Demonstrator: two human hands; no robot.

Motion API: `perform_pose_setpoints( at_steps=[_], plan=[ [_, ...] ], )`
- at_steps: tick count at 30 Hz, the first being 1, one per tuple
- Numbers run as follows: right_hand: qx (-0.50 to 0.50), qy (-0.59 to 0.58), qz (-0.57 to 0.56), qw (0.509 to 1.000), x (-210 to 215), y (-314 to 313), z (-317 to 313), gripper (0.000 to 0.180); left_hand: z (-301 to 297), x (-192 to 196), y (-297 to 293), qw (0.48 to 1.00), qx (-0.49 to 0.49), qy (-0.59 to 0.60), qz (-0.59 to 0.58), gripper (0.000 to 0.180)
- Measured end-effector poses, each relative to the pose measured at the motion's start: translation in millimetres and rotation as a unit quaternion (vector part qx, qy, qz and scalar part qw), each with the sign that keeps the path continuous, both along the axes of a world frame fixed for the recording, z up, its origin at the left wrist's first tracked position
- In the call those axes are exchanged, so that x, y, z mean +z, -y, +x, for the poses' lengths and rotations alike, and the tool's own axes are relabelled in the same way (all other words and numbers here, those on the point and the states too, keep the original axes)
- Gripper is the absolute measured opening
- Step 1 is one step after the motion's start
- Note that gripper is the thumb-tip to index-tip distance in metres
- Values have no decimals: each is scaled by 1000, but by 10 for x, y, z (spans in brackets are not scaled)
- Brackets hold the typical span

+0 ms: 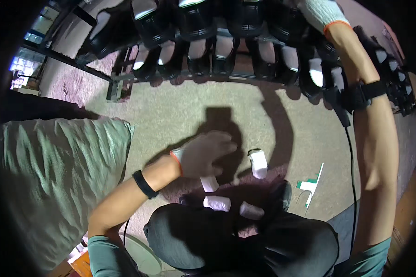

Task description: Picking up white foam inserts from a bag and placing them inside black shoes on a rack.

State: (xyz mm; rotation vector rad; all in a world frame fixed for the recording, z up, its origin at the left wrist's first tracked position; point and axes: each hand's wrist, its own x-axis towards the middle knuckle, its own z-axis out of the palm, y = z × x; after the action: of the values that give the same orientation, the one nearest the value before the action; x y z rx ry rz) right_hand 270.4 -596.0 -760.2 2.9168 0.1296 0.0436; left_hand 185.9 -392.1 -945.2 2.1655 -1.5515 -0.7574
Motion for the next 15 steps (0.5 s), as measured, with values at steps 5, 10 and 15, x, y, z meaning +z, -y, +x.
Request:
perform_pose_setpoints(
  at_steps=[5, 10, 15],
  plan=[
    [32, 137, -62, 988, -162, 1651, -368, 30, -987, -505, -175, 981, -148, 37, 124, 94],
    [95, 308, -141, 936, 287, 2316, -442, 28, -1611, -1017, -112, 981, -75, 118, 131, 46],
    [45, 45, 314, 947, -1820, 1076, -1990, 62, -1608, -1249, -451, 979, 49, 196, -22, 17]
  ],
)
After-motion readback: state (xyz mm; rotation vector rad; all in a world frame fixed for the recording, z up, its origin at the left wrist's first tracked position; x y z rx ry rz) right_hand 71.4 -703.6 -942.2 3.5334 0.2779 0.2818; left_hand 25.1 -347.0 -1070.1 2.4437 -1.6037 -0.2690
